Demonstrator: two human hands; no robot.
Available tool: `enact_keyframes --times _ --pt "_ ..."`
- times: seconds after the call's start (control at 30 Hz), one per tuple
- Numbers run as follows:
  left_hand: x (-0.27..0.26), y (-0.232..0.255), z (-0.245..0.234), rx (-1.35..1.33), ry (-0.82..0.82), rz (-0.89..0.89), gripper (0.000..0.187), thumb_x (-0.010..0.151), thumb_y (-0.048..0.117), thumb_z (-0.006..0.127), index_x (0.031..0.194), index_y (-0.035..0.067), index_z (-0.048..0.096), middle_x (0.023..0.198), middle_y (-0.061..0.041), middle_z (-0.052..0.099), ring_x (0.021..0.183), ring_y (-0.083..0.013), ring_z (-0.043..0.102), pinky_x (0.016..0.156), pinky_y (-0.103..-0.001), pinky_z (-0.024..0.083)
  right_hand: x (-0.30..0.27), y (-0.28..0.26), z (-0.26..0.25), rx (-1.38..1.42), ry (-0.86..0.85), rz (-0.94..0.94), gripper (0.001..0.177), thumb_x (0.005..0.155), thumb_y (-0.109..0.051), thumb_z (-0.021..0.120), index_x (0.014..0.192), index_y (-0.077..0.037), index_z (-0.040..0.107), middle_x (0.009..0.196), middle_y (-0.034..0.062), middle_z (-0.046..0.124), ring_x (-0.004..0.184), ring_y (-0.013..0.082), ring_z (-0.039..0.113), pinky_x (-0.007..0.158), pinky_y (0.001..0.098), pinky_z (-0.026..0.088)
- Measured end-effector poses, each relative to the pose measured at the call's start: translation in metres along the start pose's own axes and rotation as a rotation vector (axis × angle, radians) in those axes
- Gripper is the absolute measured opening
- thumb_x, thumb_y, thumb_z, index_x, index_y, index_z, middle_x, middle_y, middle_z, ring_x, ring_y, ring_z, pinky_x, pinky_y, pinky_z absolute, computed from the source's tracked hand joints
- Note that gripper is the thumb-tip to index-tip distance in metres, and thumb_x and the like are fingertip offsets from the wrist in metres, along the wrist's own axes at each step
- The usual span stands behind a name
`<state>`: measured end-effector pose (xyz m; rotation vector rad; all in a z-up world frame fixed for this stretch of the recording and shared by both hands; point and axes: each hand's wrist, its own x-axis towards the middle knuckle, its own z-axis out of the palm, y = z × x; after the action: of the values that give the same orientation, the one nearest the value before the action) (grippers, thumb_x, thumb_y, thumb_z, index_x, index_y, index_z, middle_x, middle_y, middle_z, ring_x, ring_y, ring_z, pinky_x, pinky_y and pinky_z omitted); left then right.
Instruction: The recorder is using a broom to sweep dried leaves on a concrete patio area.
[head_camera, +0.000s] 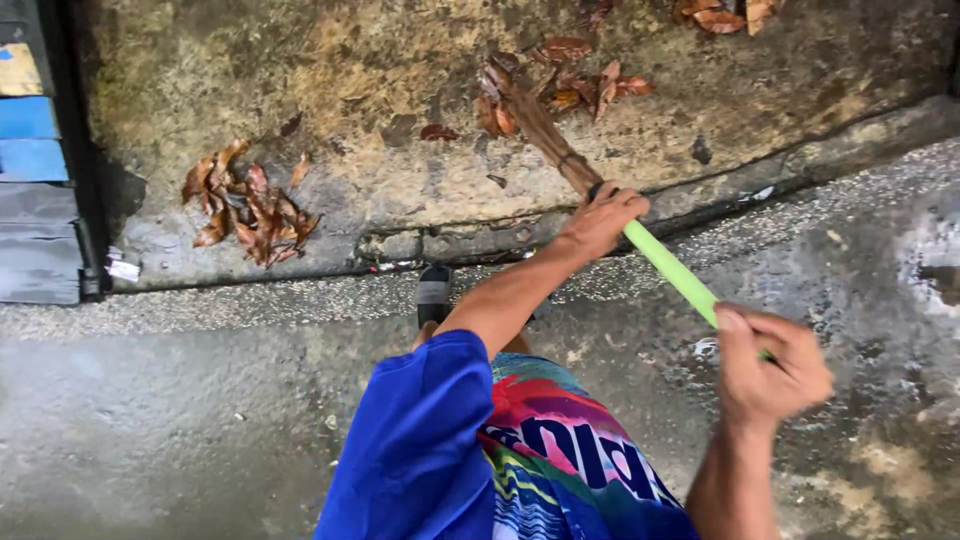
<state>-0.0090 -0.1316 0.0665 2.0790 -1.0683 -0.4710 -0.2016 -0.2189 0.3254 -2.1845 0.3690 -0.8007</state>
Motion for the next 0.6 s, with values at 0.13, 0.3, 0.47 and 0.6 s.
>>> enact_keyframes --times 0.13,0.3,0.47,0.6 --pt "-0.019 -0.022 0.017 0.048 -0.054 -0.062 0.048 0.081 -0.015 0.052 0.112 0.021 0.056 0.129 -0.003 0.056 0.139 -0.0435 0.040 0.111 -0.067 0.037 -0.004 0.031 0.018 0.000 0.008 0.115 0.016 0.103 0.002 0.082 0.098 0.008 0.069 0.082 0.0144 0.072 0.073 0.0122 0.066 0.073 0.0212 0.051" --pt "-0.053 -0.005 -0.027 0.002 -0.147 -0.233 0.045 0.084 -0.012 0.053 0.118 0.018 0.054 0.133 -0.008 0.053 0.140 -0.0478 0.037 0.104 -0.074 0.036 -0.008 0.039 0.013 0.189 -0.055 0.168 0.014 0.105 0.000 0.079 0.102 0.007 0.067 0.090 0.0159 0.075 0.078 0.0127 0.070 0.076 0.0209 0.056" --pt "-0.021 0.038 -0.044 0.086 -0.059 -0.142 0.047 0.082 -0.013 0.052 0.116 0.020 0.055 0.131 -0.007 0.055 0.141 -0.0501 0.037 0.110 -0.072 0.036 0.032 0.003 -0.013 0.338 0.048 0.061 0.013 0.105 0.001 0.076 0.099 0.006 0.066 0.082 0.0133 0.072 0.071 0.0153 0.072 0.075 0.0272 0.063" --pt "-0.001 0.056 -0.057 0.031 -0.063 -0.131 0.036 0.088 -0.006 0.053 0.115 0.018 0.056 0.133 -0.008 0.055 0.140 -0.0501 0.037 0.105 -0.071 0.038 0.024 0.013 -0.016 0.265 0.083 0.104 0.013 0.107 0.001 0.078 0.106 0.006 0.066 0.084 0.0139 0.073 0.075 0.0159 0.073 0.077 0.0245 0.061"
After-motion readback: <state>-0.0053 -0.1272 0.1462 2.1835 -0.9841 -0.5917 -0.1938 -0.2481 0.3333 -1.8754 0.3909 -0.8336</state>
